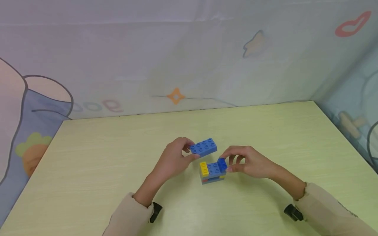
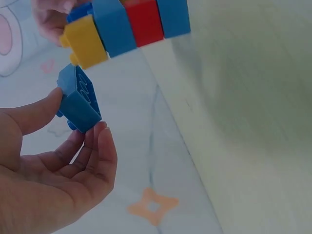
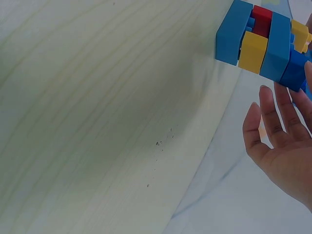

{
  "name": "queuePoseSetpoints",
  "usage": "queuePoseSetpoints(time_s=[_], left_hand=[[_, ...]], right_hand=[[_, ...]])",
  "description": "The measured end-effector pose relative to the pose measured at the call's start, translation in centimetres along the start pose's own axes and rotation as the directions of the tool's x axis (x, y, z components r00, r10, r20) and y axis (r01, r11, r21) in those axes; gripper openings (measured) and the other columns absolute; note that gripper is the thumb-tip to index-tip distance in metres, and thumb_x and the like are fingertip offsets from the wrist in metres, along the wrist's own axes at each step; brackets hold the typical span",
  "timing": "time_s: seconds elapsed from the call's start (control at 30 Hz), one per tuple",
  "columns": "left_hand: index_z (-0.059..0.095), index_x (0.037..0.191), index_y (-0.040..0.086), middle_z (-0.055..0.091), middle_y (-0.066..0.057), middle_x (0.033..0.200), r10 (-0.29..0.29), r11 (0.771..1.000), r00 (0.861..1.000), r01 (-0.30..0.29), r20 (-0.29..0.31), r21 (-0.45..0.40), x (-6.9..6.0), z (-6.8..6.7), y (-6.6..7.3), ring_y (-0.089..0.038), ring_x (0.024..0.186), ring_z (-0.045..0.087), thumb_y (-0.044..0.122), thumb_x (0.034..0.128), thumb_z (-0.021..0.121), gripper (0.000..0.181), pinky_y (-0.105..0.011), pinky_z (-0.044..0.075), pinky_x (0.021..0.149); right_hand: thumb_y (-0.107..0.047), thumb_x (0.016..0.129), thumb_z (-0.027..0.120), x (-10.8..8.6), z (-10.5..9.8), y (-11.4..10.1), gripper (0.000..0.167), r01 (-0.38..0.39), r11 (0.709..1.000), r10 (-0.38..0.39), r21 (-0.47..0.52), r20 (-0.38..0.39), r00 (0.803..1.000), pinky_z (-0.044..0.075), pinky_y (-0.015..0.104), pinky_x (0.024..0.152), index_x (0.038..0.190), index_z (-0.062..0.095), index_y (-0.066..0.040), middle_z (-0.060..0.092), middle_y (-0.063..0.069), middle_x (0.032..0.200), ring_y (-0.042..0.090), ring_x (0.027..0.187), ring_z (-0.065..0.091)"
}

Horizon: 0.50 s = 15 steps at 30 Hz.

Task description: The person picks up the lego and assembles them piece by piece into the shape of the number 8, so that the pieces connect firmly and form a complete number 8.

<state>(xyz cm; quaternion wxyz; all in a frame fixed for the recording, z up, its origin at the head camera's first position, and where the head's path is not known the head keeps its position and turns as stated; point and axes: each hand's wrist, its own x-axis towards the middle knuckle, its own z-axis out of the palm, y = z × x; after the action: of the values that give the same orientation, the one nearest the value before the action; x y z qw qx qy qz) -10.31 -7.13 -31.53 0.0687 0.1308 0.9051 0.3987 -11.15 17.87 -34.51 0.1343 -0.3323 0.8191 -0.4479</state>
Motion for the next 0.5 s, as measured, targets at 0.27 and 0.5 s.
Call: queuePoseSetpoints(time_s=[0.27,0.5], left_hand=[[0.056,0.108,0.001,0.055,-0.005,0.098,0.074,0.997,0.997,-0.074,0.025,-0.018,-1.9,0.2,1.0,-0.019,0.086,0.053,0.017,0.0847,0.066,0.030,-0.029,0.046,0.072],[0.056,0.106,0.003,0.055,-0.003,0.099,0.124,0.991,0.991,-0.121,0.053,-0.053,-2.7,0.8,1.2,-0.018,0.092,0.053,0.016,0.0850,0.065,0.026,-0.033,0.047,0.077]], right_hand=[[-0.006,0.082,0.066,0.0,0.0,0.1,0.022,0.023,1.000,-0.023,-0.002,0.001,1.000,0.049,0.030,0.070,0.103,0.061,-0.003,0.059,0.004,0.096,0.022,0.083,0.055],[-0.007,0.082,0.068,0.1,0.1,0.0,0.022,0.049,0.999,-0.049,0.009,-0.006,0.999,0.050,0.031,0.067,0.102,0.061,-0.005,0.059,0.003,0.095,0.018,0.079,0.056]])
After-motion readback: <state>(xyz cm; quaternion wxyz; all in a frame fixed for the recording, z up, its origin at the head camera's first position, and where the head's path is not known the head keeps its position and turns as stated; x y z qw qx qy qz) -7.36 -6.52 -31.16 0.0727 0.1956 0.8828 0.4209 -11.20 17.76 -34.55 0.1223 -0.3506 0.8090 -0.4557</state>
